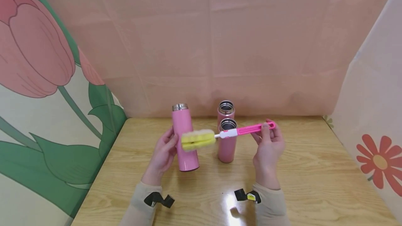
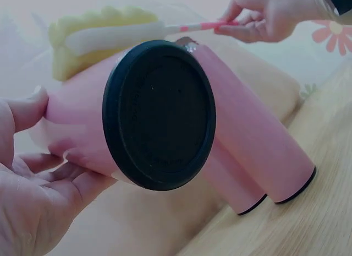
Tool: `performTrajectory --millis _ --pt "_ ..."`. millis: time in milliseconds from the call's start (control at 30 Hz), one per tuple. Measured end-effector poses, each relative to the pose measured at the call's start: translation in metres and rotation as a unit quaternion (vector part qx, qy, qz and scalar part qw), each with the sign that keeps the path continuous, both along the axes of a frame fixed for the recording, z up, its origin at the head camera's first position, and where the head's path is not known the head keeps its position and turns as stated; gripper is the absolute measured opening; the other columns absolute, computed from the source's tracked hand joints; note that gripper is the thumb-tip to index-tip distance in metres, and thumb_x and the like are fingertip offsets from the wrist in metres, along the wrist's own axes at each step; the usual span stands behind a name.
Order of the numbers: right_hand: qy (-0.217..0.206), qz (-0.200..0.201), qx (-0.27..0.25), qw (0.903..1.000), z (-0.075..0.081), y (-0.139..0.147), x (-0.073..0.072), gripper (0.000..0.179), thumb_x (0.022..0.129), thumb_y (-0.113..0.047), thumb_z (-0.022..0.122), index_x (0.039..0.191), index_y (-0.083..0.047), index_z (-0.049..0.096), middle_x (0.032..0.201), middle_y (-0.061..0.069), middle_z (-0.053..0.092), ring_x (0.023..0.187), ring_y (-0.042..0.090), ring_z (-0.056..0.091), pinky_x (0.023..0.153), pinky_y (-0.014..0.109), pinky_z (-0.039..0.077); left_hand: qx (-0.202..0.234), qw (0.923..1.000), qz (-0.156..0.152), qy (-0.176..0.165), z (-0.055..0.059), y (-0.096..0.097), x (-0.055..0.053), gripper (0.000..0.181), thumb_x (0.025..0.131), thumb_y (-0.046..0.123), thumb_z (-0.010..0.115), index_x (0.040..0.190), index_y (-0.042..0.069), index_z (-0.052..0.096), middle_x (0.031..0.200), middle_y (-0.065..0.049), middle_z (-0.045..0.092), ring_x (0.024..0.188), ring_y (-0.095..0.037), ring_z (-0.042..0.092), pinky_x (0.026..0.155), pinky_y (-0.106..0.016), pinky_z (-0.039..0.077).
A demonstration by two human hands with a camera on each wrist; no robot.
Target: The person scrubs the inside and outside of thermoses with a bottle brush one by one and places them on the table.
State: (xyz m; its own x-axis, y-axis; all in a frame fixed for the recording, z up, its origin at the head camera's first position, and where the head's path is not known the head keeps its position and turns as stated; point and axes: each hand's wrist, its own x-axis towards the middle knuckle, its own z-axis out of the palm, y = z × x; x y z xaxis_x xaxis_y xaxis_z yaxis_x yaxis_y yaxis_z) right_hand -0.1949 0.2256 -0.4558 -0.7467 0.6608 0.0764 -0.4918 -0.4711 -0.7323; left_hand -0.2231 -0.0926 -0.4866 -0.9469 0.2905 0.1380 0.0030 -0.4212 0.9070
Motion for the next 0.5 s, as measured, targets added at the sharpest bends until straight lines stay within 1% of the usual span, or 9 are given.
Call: performTrajectory --millis 100,167,300,400,500 --pt "0.018 -0.024 -0.021 0.9993 0.0 -0.001 0.0 0.028 0.101 -0.012 0.074 0.121 0.006 0.068 0.096 0.014 0.068 0.079 0.02 0.074 0.078 0.033 0.064 -0.014 0.9997 -0.018 0.009 0.0 0.001 0.001 0.062 0.11 0.008 0.053 0.166 -0.004 0.029 0.163 -0.023 0.044 0.13 -0.019 0.06 0.107 -0.036 0.053" --pt "0.022 -0.035 -0.031 0.9987 0.0 -0.003 0.0 0.03 0.1 -0.013 0.076 0.122 0.006 0.068 0.097 0.014 0.068 0.08 0.02 0.074 0.08 0.034 0.064 -0.02 0.9992 -0.032 0.016 0.001 0.002 0.002 0.063 0.109 0.006 0.053 0.166 -0.003 0.028 0.164 -0.023 0.042 0.135 -0.02 0.057 0.113 -0.039 0.048" --pt "0.022 -0.057 -0.024 0.9978 0.002 -0.009 0.001 0.034 0.099 -0.015 0.076 0.124 0.007 0.068 0.099 0.016 0.067 0.081 0.022 0.075 0.083 0.035 0.063 -0.023 0.9978 -0.051 0.036 0.001 0.002 0.004 0.065 0.109 0.007 0.053 0.168 0.0 0.027 0.167 -0.021 0.039 0.143 -0.025 0.049 0.12 -0.042 0.042" --pt "0.028 -0.068 -0.024 0.997 0.003 -0.014 0.001 0.036 0.098 -0.016 0.078 0.124 0.007 0.068 0.099 0.017 0.068 0.082 0.022 0.075 0.084 0.036 0.063 -0.026 0.9971 -0.055 0.045 0.002 0.001 0.005 0.07 0.107 0.007 0.056 0.168 0.0 0.024 0.168 -0.02 0.037 0.147 -0.028 0.045 0.121 -0.041 0.04" --pt "0.039 -0.075 -0.028 0.996 0.003 -0.017 0.001 0.036 0.097 -0.016 0.078 0.123 0.007 0.068 0.1 0.02 0.068 0.081 0.023 0.074 0.082 0.036 0.064 -0.045 0.9968 -0.045 0.047 0.002 0.002 0.004 0.079 0.101 0.003 0.064 0.169 0.0 0.023 0.167 -0.021 0.038 0.147 -0.029 0.045 0.121 -0.038 0.041"
